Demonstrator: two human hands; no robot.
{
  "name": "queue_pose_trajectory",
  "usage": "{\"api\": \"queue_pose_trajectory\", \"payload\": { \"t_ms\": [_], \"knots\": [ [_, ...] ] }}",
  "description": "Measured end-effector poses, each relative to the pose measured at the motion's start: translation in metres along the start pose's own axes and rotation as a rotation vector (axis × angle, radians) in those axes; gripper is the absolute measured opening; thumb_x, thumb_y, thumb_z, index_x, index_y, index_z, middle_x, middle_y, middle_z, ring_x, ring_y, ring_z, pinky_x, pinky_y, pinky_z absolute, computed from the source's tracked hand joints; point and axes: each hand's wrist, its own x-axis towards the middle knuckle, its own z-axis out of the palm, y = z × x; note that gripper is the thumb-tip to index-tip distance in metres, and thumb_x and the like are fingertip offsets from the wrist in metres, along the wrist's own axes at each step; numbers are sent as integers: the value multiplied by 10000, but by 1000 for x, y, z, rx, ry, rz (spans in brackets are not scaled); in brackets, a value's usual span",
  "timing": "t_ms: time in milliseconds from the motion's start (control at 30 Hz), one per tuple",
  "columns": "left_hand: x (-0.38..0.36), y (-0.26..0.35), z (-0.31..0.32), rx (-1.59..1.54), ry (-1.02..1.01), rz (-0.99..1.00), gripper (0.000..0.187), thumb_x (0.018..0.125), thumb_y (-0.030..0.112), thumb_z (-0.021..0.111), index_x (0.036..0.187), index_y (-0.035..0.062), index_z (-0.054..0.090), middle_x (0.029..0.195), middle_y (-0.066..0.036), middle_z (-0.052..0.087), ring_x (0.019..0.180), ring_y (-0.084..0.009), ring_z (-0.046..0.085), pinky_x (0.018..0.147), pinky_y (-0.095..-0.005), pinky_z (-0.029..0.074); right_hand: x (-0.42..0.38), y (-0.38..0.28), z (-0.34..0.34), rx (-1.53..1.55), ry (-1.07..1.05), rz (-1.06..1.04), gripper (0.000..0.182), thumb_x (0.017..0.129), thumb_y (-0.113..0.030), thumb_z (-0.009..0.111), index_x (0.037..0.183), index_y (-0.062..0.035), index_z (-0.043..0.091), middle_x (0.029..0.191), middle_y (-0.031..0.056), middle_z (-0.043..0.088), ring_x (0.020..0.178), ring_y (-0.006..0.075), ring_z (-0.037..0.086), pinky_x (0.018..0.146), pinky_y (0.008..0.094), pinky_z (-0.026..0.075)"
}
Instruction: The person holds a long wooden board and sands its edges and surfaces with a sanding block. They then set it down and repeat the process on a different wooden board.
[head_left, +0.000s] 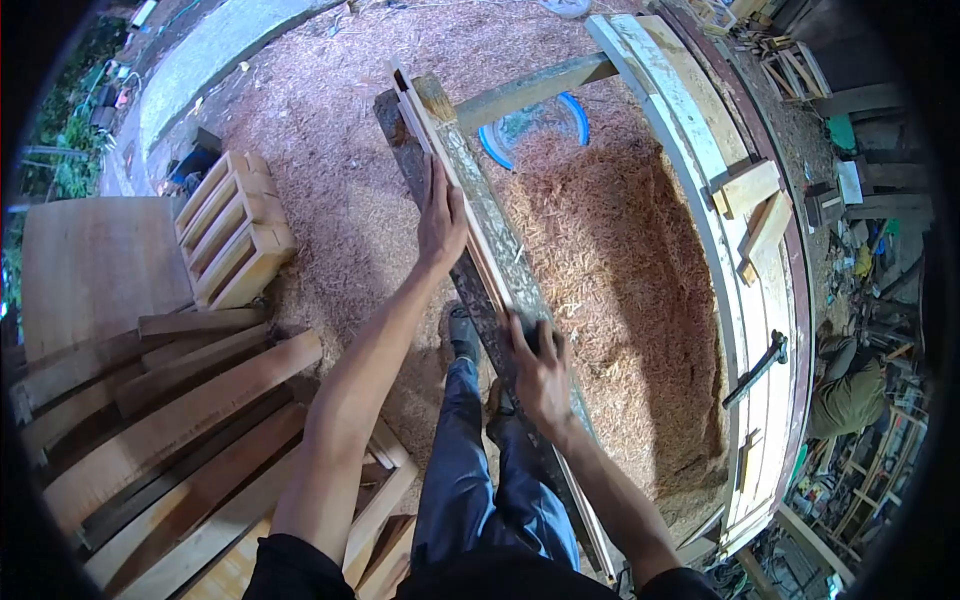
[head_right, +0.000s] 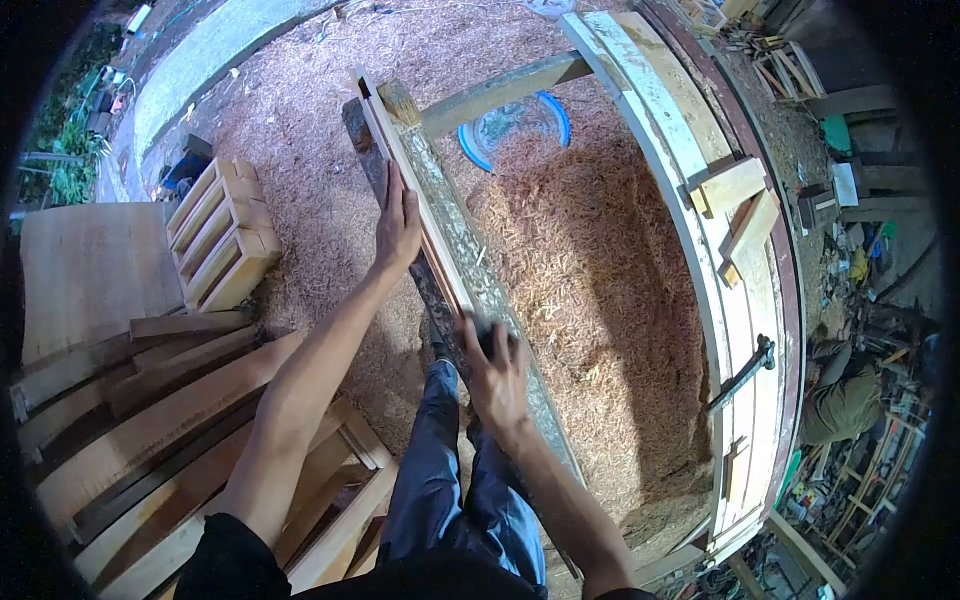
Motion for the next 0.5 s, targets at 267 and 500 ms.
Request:
{"api": "queue_pose_trajectory", "payload": {
  "t_ms": [267, 500],
  "knots": [
    [91, -40, -25, 219, 19, 92, 563, 1019, 276, 406, 1514, 54, 254, 1570, -148, 258, 1419, -319, 321, 1133, -411, 345, 77, -12, -5, -72, 10, -103, 508, 875, -35, 611, 1374, -84, 535, 1265, 295, 542, 1078, 410, 538, 887, 502, 472],
    [116, -54, -28, 239, 74, 178, 528, 1022, 282, 403, 1495, 71, 302, 1564, -121, 290, 1367, -311, 409, 1093, -412, 404, 59, -25, -6, 22, 22, 65, 526, 847, -3, 628, 1360, -85, 551, 1302, 294, 513, 1075, 411, 525, 891, 496, 463]
  ]
}}
